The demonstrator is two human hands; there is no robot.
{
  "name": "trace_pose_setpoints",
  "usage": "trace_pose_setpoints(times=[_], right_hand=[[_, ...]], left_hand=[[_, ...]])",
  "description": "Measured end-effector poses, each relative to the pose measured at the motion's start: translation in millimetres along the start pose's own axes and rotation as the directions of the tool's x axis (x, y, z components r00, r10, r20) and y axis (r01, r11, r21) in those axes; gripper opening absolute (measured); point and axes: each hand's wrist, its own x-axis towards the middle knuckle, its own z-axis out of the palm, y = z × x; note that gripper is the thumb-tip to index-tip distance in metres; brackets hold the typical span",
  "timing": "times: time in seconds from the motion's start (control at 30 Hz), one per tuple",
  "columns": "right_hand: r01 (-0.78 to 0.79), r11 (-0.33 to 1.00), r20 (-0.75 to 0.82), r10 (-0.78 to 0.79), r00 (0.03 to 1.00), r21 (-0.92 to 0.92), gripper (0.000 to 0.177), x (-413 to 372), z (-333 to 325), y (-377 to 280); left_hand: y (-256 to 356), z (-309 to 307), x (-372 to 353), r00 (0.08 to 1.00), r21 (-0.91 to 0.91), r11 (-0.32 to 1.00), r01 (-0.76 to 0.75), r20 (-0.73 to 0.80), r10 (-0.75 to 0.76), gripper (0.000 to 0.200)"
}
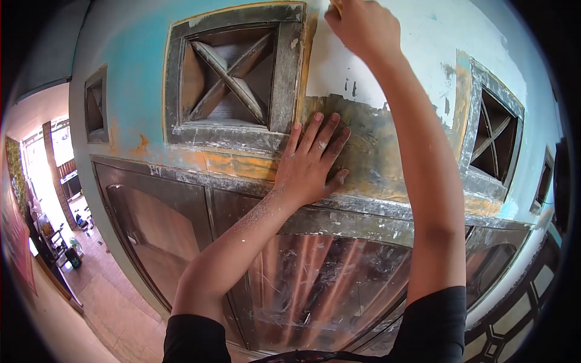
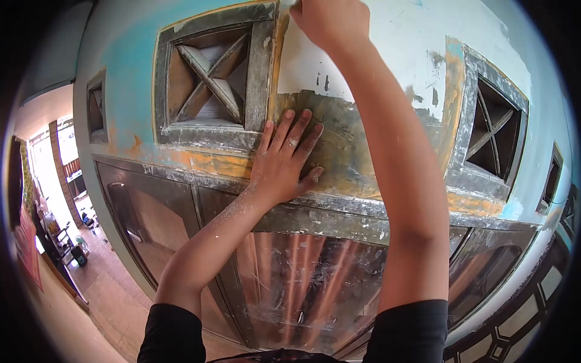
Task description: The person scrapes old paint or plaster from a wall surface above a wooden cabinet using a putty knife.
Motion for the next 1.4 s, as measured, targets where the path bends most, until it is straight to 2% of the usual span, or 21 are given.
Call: trace_pose_setpoints(times=[0.07,0.17,0.33,0.4,0.5,0.57,0.67,0.77,0.87,0.93,1.0,1.07,1.2,1.27,1.4], right_hand=[[-0.087,0.993,0.136,0.075,0.988,0.081,0.026,29.9,-11.4,-9.8],[-0.067,0.995,0.063,0.062,0.996,0.075,0.026,60.0,7.6,-1.6],[-0.067,0.995,0.041,0.064,0.997,0.072,0.029,74.3,-7.2,0.0],[-0.083,0.995,0.051,0.08,0.995,0.054,0.029,56.7,-22.5,4.4],[-0.172,0.982,0.163,0.159,0.974,0.074,0.027,4.6,-48.5,21.2],[-0.065,0.996,-0.031,0.064,0.997,-0.057,0.028,-43.5,-33.7,57.8],[-0.183,0.983,0.063,0.183,0.981,-0.005,0.025,-102.1,-62.5,68.4],[-0.208,0.978,0.086,0.209,0.974,-0.024,0.027,-118.0,-70.1,79.5],[-0.202,0.977,0.056,0.206,0.977,-0.066,0.025,-93.8,-64.0,79.4],[-0.166,0.982,-0.032,0.164,0.986,-0.085,0.028,-66.8,-50.9,86.1],[-0.194,0.975,0.006,0.195,0.981,-0.11,0.028,-41.6,-39.7,94.3],[-0.237,0.971,0.047,0.237,0.97,-0.001,0.025,-11.2,-45.2,89.2],[-0.217,0.976,0.004,0.217,0.976,0.035,0.025,39.2,-25.6,104.1],[-0.219,0.974,0.008,0.22,0.976,-0.053,0.026,59.1,-19.5,104.7],[-0.197,0.98,-0.021,0.197,0.98,-0.034,0.029,74.6,-22.6,106.4]], left_hand=[[0.2,-1.3,-1.0,1.0,-0.011,1.0,0.004,0.014,-0.003,0.083],[-2.6,1.9,-0.8,1.0,-0.015,1.0,-0.001,0.006,0.001,0.085],[-4.4,2.0,-4.8,1.0,-0.015,1.0,-0.01,-0.023,0.009,0.087],[-6.2,1.2,-5.4,1.0,-0.009,1.0,0.001,0.003,-0.001,0.085],[-9.3,0.1,-7.8,1.0,0.032,0.999,-0.004,0.019,0.003,0.083],[-9.3,-0.3,-9.5,1.0,0.041,0.999,-0.003,0.015,0.002,0.083],[-8.4,-0.3,-1.6,1.0,0.043,0.999,-0.004,-0.016,0.005,0.083],[-5.4,-6.0,25.9,0.996,0.058,0.998,0.039,-0.078,-0.034,0.083],[-5.0,-6.0,66.0,0.988,0.082,0.995,0.058,-0.145,-0.046,0.083],[-5.5,-5.8,76.2,0.984,0.096,0.993,0.069,-0.172,-0.052,0.083],[-6.2,-3.8,74.4,0.984,0.107,0.992,0.072,-0.172,-0.053,0.083],[-5.7,-4.9,74.6,0.985,0.11,0.991,0.075,-0.164,-0.056,0.083],[-5.1,-8.2,72.3,0.989,0.108,0.99,0.088,-0.129,-0.074,0.083],[-5.9,-6.0,73.4,0.989,0.116,0.989,0.093,-0.127,-0.078,0.083],[-6.9,-8.6,73.8,0.987,0.102,0.991,0.087,-0.143,-0.072,0.082]])
